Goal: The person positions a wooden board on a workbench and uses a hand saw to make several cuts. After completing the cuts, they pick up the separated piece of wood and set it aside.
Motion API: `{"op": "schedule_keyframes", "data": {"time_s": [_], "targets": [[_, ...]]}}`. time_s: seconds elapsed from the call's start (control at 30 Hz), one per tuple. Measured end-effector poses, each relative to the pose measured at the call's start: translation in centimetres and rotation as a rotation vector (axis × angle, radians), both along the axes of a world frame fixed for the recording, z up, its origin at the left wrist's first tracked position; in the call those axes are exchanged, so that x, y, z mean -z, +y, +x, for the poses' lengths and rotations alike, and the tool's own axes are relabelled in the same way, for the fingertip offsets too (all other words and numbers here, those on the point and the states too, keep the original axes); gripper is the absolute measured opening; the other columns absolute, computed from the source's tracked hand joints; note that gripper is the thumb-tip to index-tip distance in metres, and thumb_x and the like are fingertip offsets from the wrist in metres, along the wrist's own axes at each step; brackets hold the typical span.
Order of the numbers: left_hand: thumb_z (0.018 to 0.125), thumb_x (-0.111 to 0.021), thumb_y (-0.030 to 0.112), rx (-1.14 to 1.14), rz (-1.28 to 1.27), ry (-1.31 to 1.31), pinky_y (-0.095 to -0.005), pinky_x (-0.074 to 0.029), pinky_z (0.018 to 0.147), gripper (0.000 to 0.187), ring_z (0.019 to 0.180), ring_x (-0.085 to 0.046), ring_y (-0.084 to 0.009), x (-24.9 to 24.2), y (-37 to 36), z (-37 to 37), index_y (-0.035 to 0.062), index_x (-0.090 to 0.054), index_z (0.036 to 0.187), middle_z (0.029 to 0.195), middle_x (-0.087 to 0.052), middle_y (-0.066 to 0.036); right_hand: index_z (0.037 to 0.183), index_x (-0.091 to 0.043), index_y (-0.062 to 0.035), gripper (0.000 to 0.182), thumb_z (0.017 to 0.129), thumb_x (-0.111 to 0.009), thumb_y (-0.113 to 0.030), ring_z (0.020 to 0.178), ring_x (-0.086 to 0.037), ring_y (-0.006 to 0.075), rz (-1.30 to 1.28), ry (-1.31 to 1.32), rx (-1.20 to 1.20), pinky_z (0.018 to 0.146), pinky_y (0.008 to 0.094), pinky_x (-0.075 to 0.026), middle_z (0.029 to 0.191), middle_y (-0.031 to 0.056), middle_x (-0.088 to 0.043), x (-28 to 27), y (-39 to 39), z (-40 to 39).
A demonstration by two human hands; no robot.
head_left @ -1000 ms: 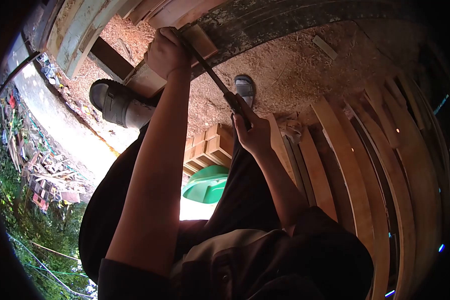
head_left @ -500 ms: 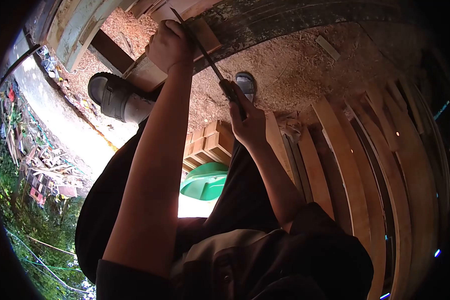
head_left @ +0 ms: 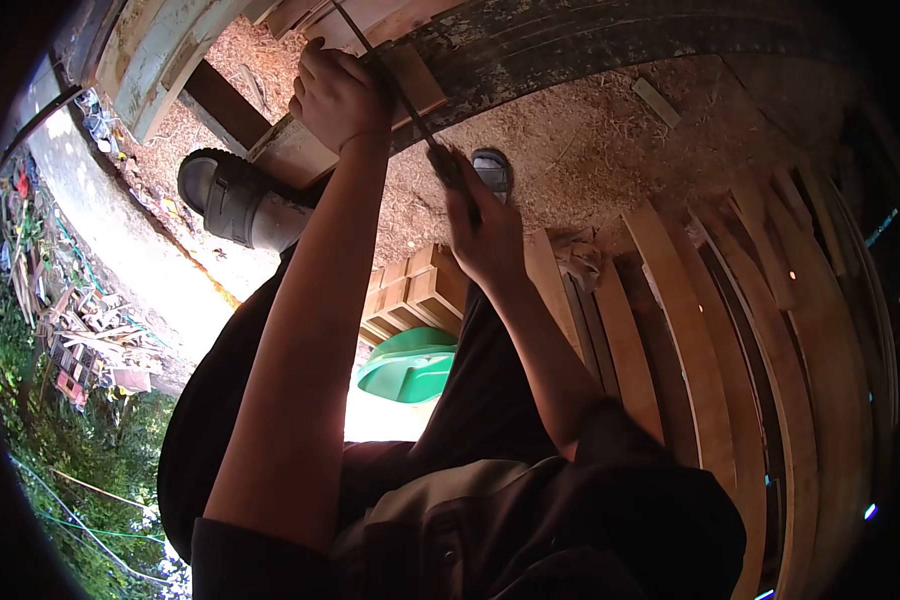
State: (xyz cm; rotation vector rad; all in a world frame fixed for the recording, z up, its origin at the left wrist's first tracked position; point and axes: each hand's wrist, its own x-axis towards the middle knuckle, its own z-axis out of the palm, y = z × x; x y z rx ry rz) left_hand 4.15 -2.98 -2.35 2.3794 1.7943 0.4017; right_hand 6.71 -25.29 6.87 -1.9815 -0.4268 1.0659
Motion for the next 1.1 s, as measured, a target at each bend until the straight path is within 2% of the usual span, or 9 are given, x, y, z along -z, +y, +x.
{"op": "schedule_keyframes", "data": {"time_s": [0.17,0.37,0.43,0.5,0.73,0.83,0.93,1.0,1.1], "targets": [[0.100,-0.049,0.028,-0.025,-0.027,-0.020,-0.0514,-0.043,0.105,0.033,0.119,-0.065,-0.0334,-0.3,-0.3,-0.1,0.0138,-0.062,0.128,0.119,-0.073,-0.006,0.156,-0.056,-0.0134,0.055,0.104,-0.066,-0.026,0.062,-0.074,0.0282,0.088,-0.100,0.038,0.058,0.0381,-0.055,0.073,0.0153,-0.072,0.8,-5.1,-2.4],[0.095,-0.052,0.026,-0.024,-0.037,-0.028,-0.0508,-0.043,0.106,0.037,0.118,-0.064,-0.0332,-0.3,-0.1,0.0,0.0142,-0.061,0.128,0.120,-0.071,-0.004,0.155,-0.056,-0.0131,0.054,0.104,-0.066,-0.029,0.070,-0.077,0.0323,0.081,-0.095,-0.015,0.063,0.0384,-0.058,0.075,0.0170,-0.073,1.2,2.4,0.8],[0.094,-0.052,0.026,-0.023,-0.046,-0.027,-0.0508,-0.043,0.105,0.037,0.118,-0.064,-0.0332,-0.4,-0.3,0.1,0.0144,-0.061,0.128,0.120,-0.071,-0.004,0.156,-0.056,-0.0136,0.054,0.104,-0.065,-0.027,0.072,-0.078,0.0326,-0.032,0.021,0.003,0.063,0.0392,-0.058,0.076,0.0175,-0.073,-0.2,-1.7,-0.6],[0.094,-0.052,0.027,-0.023,-0.042,-0.050,-0.0510,-0.043,0.104,0.036,0.117,-0.064,-0.0335,-0.3,-0.3,0.0,0.0146,-0.062,0.126,0.118,-0.070,-0.004,0.157,-0.055,-0.0140,0.055,0.103,-0.065,-0.024,0.073,-0.078,0.0318,0.069,-0.100,0.027,0.064,0.0384,-0.058,0.077,0.0174,-0.074,0.1,-5.3,-2.2],[0.094,-0.052,0.027,-0.031,-0.092,0.001,-0.0514,-0.044,0.101,0.033,0.116,-0.064,-0.0341,-0.9,-0.1,-0.1,0.0135,-0.063,0.122,0.118,-0.071,-0.006,0.157,-0.055,-0.0138,0.056,0.103,-0.066,-0.023,0.060,-0.073,0.0308,0.055,0.000,-0.019,0.057,0.0405,-0.055,0.073,0.0170,-0.071,1.0,3.1,1.0],[0.095,-0.052,0.028,-0.015,-0.085,0.003,-0.0512,-0.045,0.101,0.032,0.115,-0.065,-0.0337,-0.6,-0.2,0.0,0.0133,-0.064,0.120,0.117,-0.071,-0.006,0.156,-0.056,-0.0133,0.055,0.103,-0.065,-0.025,0.061,-0.073,0.0321,-0.105,0.011,-0.060,0.058,0.0403,-0.056,0.074,0.0174,-0.072,-0.4,-2.5,-0.4],[0.095,-0.052,0.027,0.036,-0.001,-0.028,-0.0525,-0.047,0.094,0.028,0.102,-0.069,-0.0368,-0.2,0.2,-0.2,0.0102,-0.060,0.116,0.108,-0.074,-0.010,0.153,-0.058,-0.0121,0.052,0.104,-0.065,-0.026,0.061,-0.073,0.0308,0.164,-0.157,0.040,0.058,0.0393,-0.055,0.074,0.0176,-0.072,-0.3,-6.2,-1.7],[0.096,-0.052,0.027,0.016,-0.124,-0.005,-0.0527,-0.050,0.090,0.027,0.091,-0.072,-0.0402,-0.3,0.0,-0.4,0.0083,-0.061,0.114,0.095,-0.078,-0.013,0.152,-0.059,-0.0123,0.051,0.104,-0.064,-0.026,0.063,-0.074,0.0310,0.072,-0.107,0.003,0.058,0.0392,-0.056,0.074,0.0175,-0.072,0.7,-4.7,-1.6],[0.096,-0.052,0.027,0.014,-0.043,-0.004,-0.0533,-0.053,0.086,0.030,0.080,-0.073,-0.0425,-0.6,-0.1,0.0,0.0056,-0.062,0.115,0.081,-0.077,-0.016,0.150,-0.060,-0.0139,0.048,0.104,-0.064,-0.028,0.067,-0.075,0.0337,0.035,-0.041,0.015,0.060,0.0400,-0.057,0.076,0.0175,-0.073,0.7,1.5,0.4]]}}
